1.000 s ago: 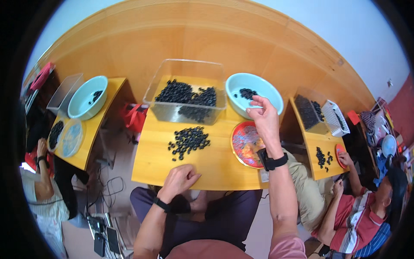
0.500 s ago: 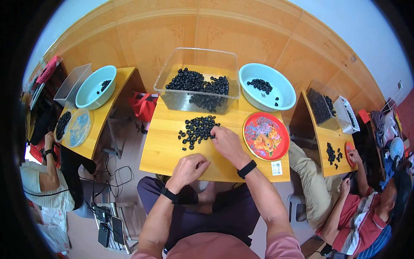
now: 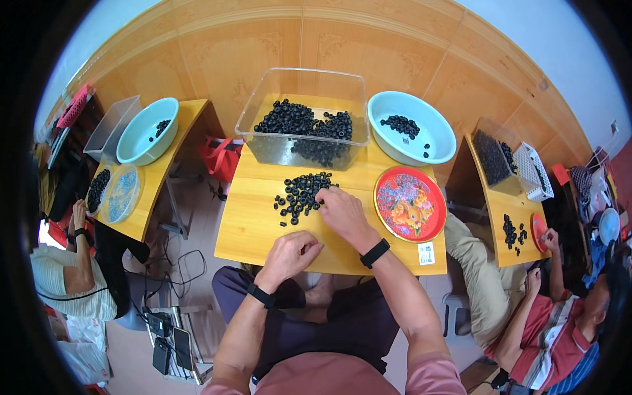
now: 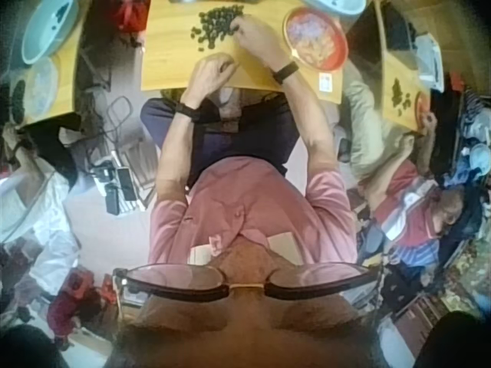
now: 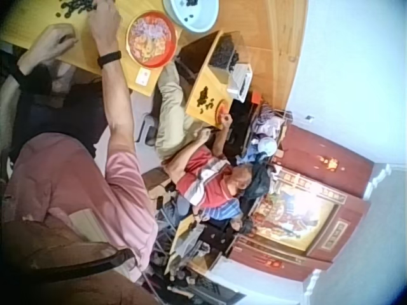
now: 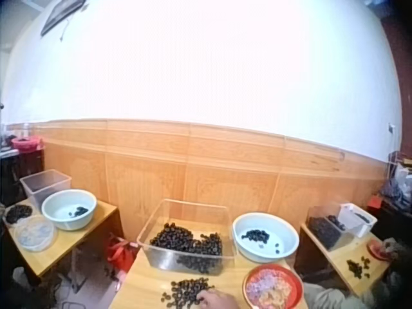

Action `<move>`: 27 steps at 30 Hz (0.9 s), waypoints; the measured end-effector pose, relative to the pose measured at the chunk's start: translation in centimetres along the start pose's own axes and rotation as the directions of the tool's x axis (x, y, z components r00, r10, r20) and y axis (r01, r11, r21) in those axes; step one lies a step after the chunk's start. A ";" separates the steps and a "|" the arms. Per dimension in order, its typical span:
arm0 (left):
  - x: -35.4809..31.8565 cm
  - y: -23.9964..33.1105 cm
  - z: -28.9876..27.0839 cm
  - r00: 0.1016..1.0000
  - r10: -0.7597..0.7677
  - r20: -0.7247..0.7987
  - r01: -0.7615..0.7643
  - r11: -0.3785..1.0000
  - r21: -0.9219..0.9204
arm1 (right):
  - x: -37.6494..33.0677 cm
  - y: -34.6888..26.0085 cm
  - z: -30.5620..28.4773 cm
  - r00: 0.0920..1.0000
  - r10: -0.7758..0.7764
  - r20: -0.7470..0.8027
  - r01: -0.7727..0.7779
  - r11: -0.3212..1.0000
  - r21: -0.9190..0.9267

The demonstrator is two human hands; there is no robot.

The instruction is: Sort small black plastic or rubber components into various containers and trays.

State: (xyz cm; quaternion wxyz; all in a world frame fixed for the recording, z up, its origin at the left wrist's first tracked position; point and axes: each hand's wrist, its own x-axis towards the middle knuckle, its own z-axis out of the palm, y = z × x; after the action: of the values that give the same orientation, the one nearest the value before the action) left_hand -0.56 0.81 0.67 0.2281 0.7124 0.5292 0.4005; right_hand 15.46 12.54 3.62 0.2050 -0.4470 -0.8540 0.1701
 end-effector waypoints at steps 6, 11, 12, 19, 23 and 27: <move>-0.1 0.0 0.1 1.000 -0.026 0.001 0.026 1.000 0.005 | -0.6 0.0 1.1 0.995 -0.100 -0.023 0.096 0.987 -0.126; -0.1 -0.4 0.3 0.999 -0.031 -0.039 0.030 0.999 -0.031 | -1.1 -0.7 1.0 0.985 -0.169 -0.038 0.163 0.977 -0.138; -0.1 -0.6 0.5 0.999 -0.030 -0.037 0.029 0.999 -0.031 | -1.1 -0.7 1.1 0.984 -0.174 -0.028 0.167 0.972 -0.167; 0.1 -1.0 0.5 0.962 -0.209 -0.175 0.150 0.943 -0.298 | -2.8 -2.1 -0.6 0.978 -0.160 -0.132 0.165 0.986 0.029; 0.0 -1.5 0.7 0.967 -0.183 -0.180 0.095 0.906 -0.412 | -4.2 -2.5 -0.9 0.996 0.057 0.068 -0.083 0.870 0.486; -0.1 -1.1 0.2 0.977 -0.168 -0.128 0.112 0.925 -0.362 | -4.9 -1.5 0.4 0.977 0.134 0.168 -0.215 0.602 0.769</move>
State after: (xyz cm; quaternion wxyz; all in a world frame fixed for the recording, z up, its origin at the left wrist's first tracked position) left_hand -1.01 1.14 -0.27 0.3381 0.5865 0.5146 0.5262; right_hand 16.77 7.60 3.04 0.3216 -0.3857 -0.6549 0.5647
